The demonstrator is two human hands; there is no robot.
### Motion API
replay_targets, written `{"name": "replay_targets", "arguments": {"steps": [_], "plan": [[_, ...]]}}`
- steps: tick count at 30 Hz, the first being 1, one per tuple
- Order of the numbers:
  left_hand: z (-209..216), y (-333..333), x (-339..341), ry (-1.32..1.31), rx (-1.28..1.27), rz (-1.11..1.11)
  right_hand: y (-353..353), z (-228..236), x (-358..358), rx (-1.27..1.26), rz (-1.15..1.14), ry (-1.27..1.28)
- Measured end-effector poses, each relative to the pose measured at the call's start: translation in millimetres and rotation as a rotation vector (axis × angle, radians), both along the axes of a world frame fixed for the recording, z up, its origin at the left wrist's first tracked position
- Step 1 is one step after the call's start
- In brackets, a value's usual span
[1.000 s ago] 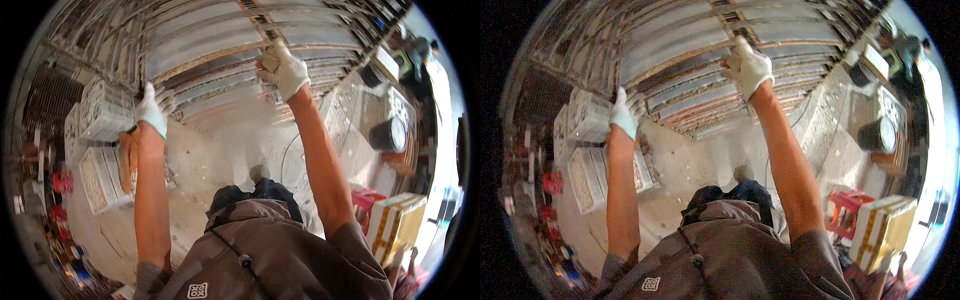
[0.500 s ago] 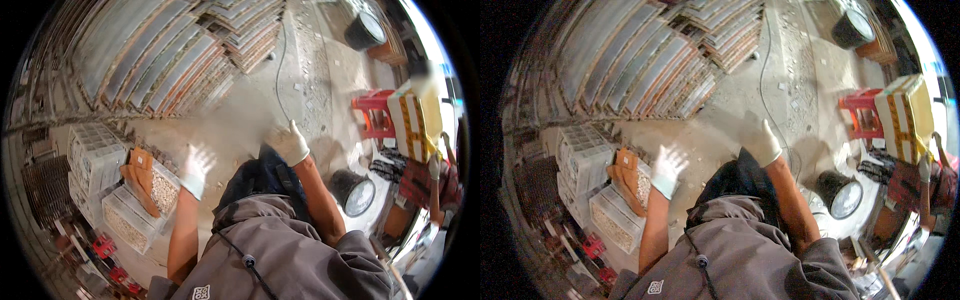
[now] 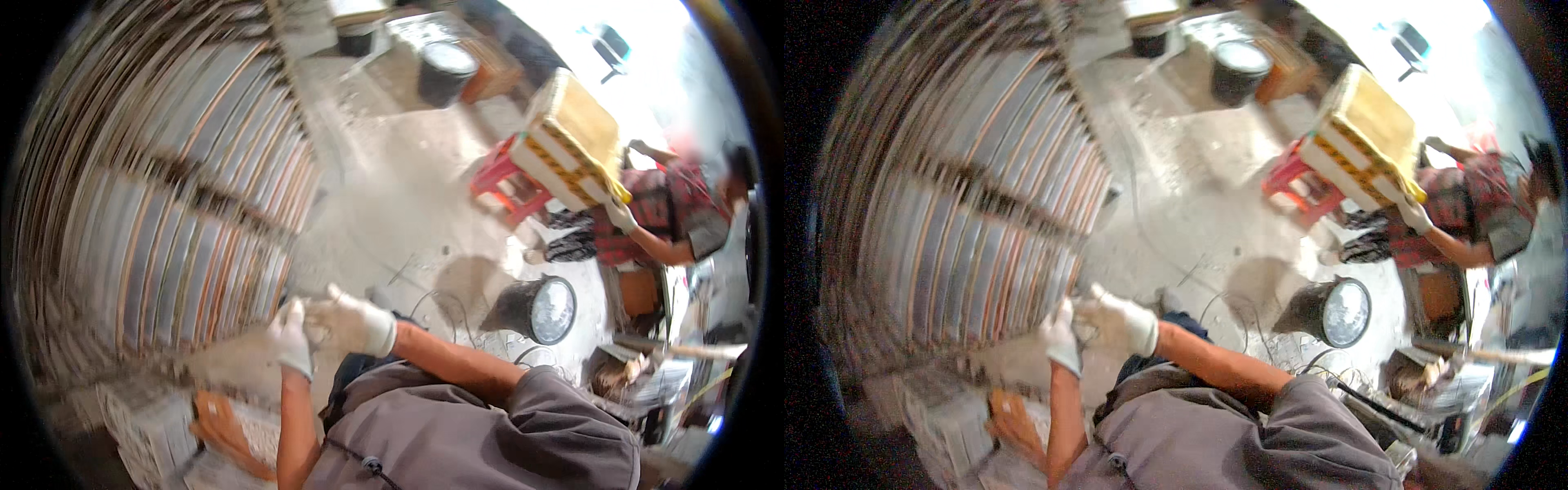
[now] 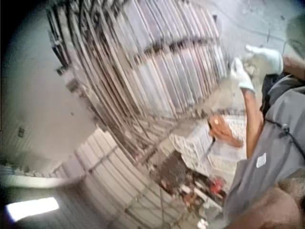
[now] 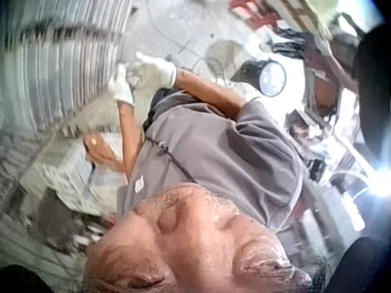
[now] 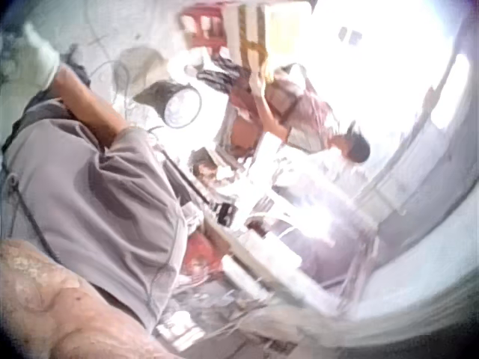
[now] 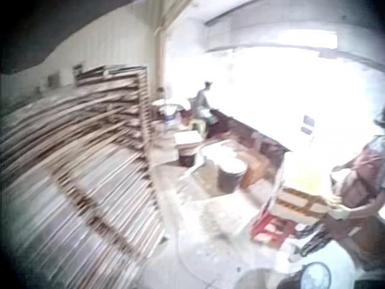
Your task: The person repeatedly picks up white mesh trays from a floor pile, carries them to a tall wooden rack, and places them on the rack. The person then returns to the pile to repeat the cycle.
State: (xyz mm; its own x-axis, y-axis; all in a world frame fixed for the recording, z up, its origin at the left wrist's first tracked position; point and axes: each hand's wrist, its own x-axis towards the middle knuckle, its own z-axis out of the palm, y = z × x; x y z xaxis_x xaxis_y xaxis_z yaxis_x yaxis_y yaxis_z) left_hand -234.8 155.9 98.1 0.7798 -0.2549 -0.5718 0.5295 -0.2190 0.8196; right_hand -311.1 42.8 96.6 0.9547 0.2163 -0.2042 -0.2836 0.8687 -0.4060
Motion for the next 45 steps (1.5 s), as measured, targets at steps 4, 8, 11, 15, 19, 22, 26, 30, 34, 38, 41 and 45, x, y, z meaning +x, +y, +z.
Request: {"name": "replay_targets", "arguments": {"steps": [4, 8, 11, 15, 19, 22, 26, 30, 34, 38, 41, 45], "plan": [[13.5, -33.3, -2.9, -0.271, 0.169, -0.045, 1.4, 25.6, -11.3, 0.206, -0.223, 0.185], [37.0, -43.8, -9.3, -0.453, 0.245, -0.142, 7.6, 35.5, -39.6, 0.261, -0.291, 0.017], [40.1, -53.9, -15.0, -0.535, 0.179, -0.268, 9.2, 40.9, -56.8, 0.21, -0.386, -0.138], [46.8, -57.8, -13.7, -0.756, 0.204, -0.428, 14.6, 77.2, -79.0, 0.091, -0.449, -0.14], [46.7, -54.2, -25.9, -0.962, 0.183, -0.556, 43.7, 76.8, -97.1, 0.104, -0.588, -0.175], [44.5, -48.3, -25.7, -1.051, 0.083, -0.643, 60.3, 86.5, -116.4, 0.088, -0.652, -0.218], [65.5, -48.5, -40.6, -1.067, -0.021, -0.765, 79.0, 73.2, -133.3, 0.142, -0.702, -0.171], [95.7, -51.2, -46.9, -0.641, -0.084, -0.879, 68.5, 81.5, -133.6, 0.188, -0.79, -0.344], [97.1, -50.4, -53.9, -0.301, -0.457, -0.937, 48.3, 110.1, -129.7, -0.048, -0.995, -0.383], [88.6, -50.0, -71.2, 0.061, -0.727, -0.975, 32.5, 97.7, -133.8, -0.085, -1.069, -0.433], [95.6, -55.5, -79.4, 0.078, -0.635, -0.945, 24.4, 116.4, -145.2, 0.041, -1.142, -0.406], [110.8, -66.6, -101.1, -0.262, -0.513, -0.904, 12.6, 118.4, -146.1, -0.006, -0.95, -0.406]]}}
